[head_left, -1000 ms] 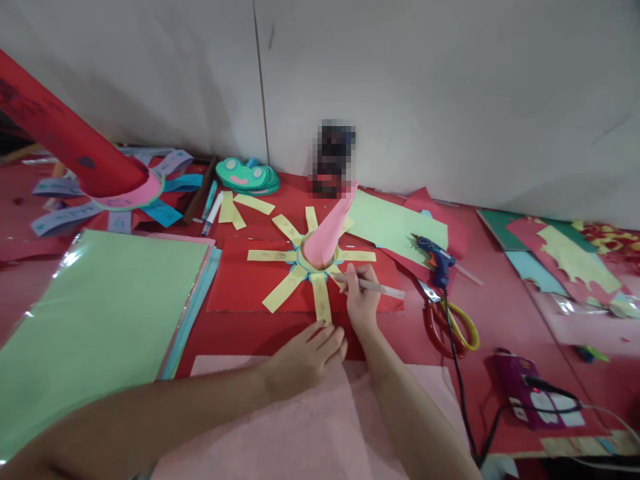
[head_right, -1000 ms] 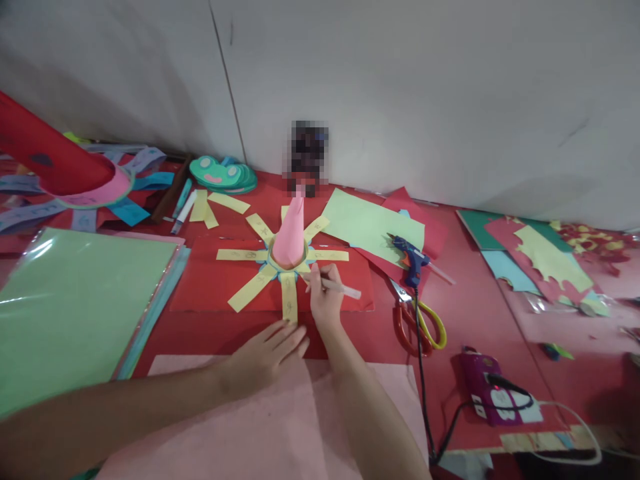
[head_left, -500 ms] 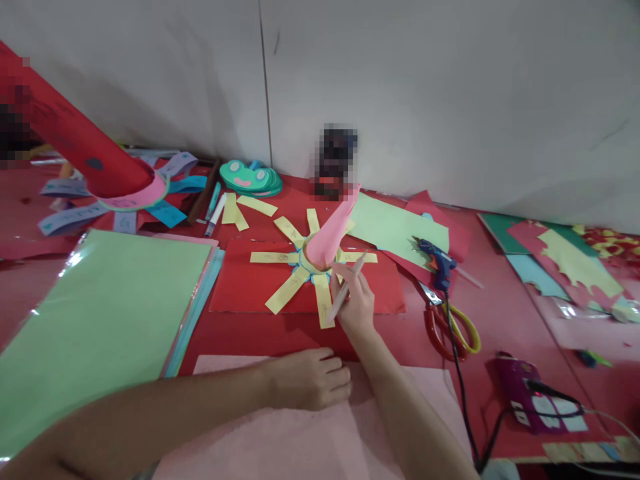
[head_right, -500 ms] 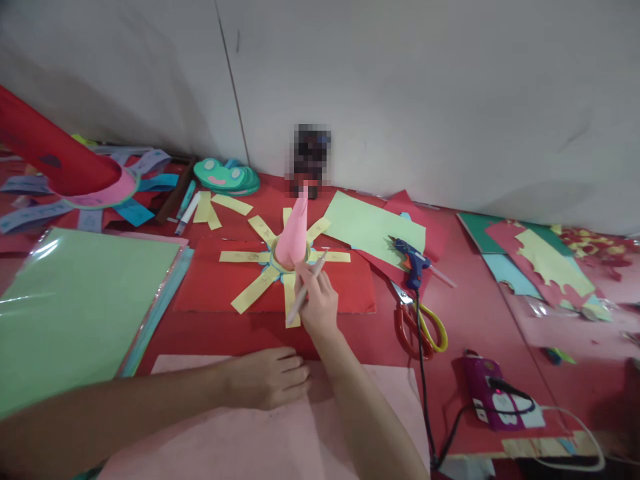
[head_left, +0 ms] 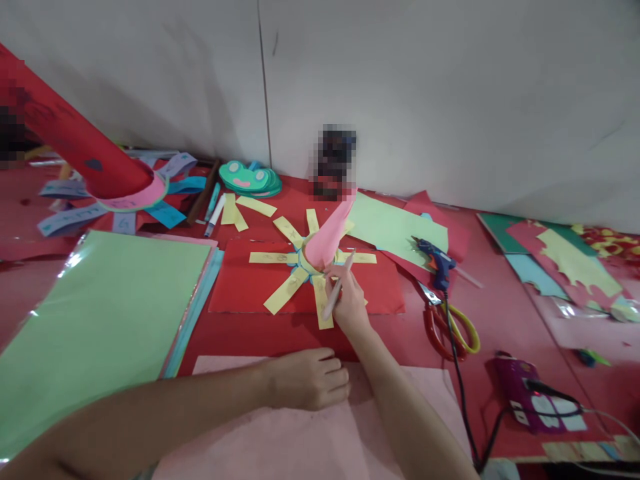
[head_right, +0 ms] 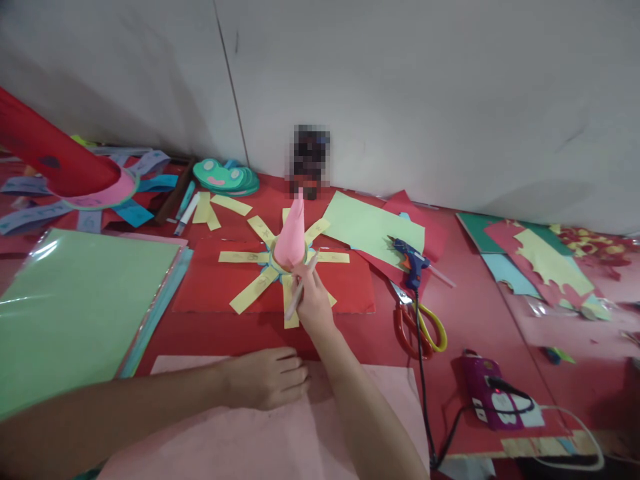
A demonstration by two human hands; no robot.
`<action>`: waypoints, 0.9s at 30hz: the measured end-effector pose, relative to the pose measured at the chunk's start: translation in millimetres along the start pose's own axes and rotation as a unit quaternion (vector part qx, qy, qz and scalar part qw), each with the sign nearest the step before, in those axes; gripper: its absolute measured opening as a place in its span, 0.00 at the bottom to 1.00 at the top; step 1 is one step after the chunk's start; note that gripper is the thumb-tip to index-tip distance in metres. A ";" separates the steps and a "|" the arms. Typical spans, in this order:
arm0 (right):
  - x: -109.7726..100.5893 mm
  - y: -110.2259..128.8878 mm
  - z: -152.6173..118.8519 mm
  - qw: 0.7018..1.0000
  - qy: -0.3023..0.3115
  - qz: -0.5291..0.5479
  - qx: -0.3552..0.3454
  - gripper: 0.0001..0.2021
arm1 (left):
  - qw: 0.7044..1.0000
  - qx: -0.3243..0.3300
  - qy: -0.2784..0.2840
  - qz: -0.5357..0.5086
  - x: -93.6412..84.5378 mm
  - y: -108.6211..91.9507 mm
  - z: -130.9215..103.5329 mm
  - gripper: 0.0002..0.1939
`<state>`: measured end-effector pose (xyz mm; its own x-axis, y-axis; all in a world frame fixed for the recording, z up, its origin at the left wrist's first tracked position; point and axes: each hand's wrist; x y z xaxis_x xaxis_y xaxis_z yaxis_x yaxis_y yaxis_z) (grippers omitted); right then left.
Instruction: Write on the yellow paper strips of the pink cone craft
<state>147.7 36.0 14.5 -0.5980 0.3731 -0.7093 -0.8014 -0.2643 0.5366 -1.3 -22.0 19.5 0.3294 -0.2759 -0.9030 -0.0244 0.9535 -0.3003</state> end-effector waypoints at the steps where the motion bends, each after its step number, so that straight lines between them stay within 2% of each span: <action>1: -0.4 0.0 0.7 1.000 -0.006 0.005 -0.003 0.06 | 0.999 0.040 0.006 -0.007 -2.1 0.9 0.9 0.06; 3: -2.1 -1.0 2.0 1.000 -0.016 0.010 -0.010 0.06 | 0.997 0.070 0.006 -0.017 -5.6 2.7 2.5 0.08; 7: -6.7 -6.8 3.7 0.999 -0.020 0.016 -0.020 0.07 | 0.998 0.062 -0.003 -0.010 -5.7 4.0 3.1 0.09; 13: -11.3 -17.6 5.8 0.999 -0.029 0.018 -0.021 0.05 | 0.994 0.006 -0.100 0.049 -10.2 7.8 0.7 0.10; 16: -13.3 -21.9 6.5 0.999 -0.031 0.027 -0.020 0.06 | 0.984 -0.063 -0.154 0.070 -23.3 23.4 -2.5 0.10; 20: -13.2 -26.3 5.4 0.997 -0.043 0.047 -0.036 0.07 | 0.954 -0.172 -0.222 0.101 -42.4 57.9 -9.8 0.11; 22: -12.2 -27.2 4.4 0.996 -0.046 0.056 -0.047 0.08 | 0.941 -0.206 -0.242 0.112 -47.3 73.1 -13.4 0.11; 23: -11.8 -27.1 3.9 0.996 -0.042 0.059 -0.051 0.09 | 0.937 -0.213 -0.250 0.115 -48.2 78.7 -15.0 0.12; 27: -12.3 -24.0 2.2 0.996 -0.021 0.056 -0.069 0.09 | 0.944 -0.213 -0.226 0.113 -45.1 87.4 -18.4 0.14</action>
<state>174.3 39.7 11.4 -0.6851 0.3701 -0.6274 -0.7255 -0.4244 0.5419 -35.6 71.6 28.4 0.6372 0.1008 -0.7641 -0.4875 0.8206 -0.2983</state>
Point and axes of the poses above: each hand's wrist, its own z-axis towards the middle knuckle, its own x-axis out of the palm, y = z × x, and after that the axes turned 14 degrees about -z, right-handed
